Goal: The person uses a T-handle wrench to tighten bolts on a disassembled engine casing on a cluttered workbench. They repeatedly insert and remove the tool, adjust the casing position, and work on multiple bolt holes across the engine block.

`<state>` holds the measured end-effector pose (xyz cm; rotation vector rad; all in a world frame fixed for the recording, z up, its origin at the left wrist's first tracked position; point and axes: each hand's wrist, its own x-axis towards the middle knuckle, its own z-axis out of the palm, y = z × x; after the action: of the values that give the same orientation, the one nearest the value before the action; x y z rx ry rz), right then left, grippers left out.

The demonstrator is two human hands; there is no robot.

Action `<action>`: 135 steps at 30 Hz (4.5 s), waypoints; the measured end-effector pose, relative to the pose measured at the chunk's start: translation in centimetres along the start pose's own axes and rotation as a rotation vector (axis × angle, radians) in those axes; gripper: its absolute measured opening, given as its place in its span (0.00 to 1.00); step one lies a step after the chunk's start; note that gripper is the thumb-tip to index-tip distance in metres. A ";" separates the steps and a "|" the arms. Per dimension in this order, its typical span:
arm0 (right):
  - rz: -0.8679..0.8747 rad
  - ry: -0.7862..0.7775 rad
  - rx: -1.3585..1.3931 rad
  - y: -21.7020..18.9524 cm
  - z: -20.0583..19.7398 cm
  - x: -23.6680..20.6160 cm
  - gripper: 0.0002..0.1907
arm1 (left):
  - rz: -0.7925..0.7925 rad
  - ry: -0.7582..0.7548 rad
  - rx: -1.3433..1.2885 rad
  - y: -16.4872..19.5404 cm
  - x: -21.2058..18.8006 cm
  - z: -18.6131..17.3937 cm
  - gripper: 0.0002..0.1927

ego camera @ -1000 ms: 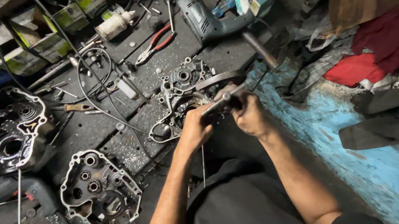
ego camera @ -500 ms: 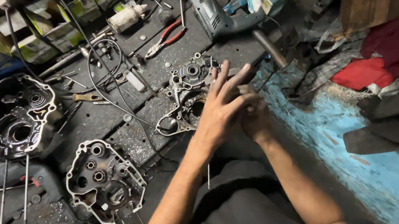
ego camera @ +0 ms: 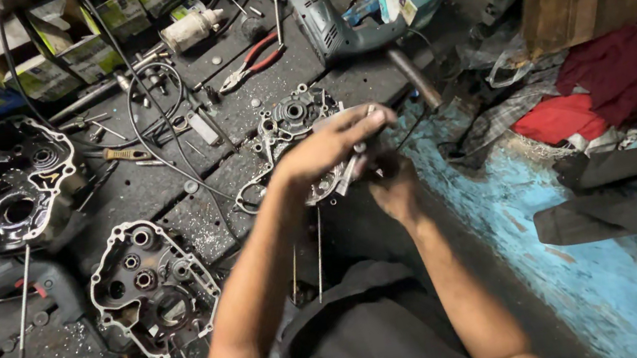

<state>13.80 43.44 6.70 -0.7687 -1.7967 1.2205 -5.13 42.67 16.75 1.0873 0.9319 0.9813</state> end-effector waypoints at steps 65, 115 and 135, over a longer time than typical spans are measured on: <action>-0.003 -0.115 -0.415 4.1 1.1 0.4 0.14 | 0.823 0.689 0.055 -6.2 -0.2 4.2 0.22; -0.095 -0.913 0.556 -11.0 0.1 20.8 0.26 | 0.819 1.011 0.516 -0.2 -3.4 8.4 0.11; -0.638 0.277 -0.180 -18.1 5.9 8.7 0.13 | 0.430 0.226 0.433 4.2 6.4 1.1 0.23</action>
<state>3.67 41.72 24.98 -0.3804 -1.7369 0.5150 -2.89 49.13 20.33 1.6101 1.1539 1.3089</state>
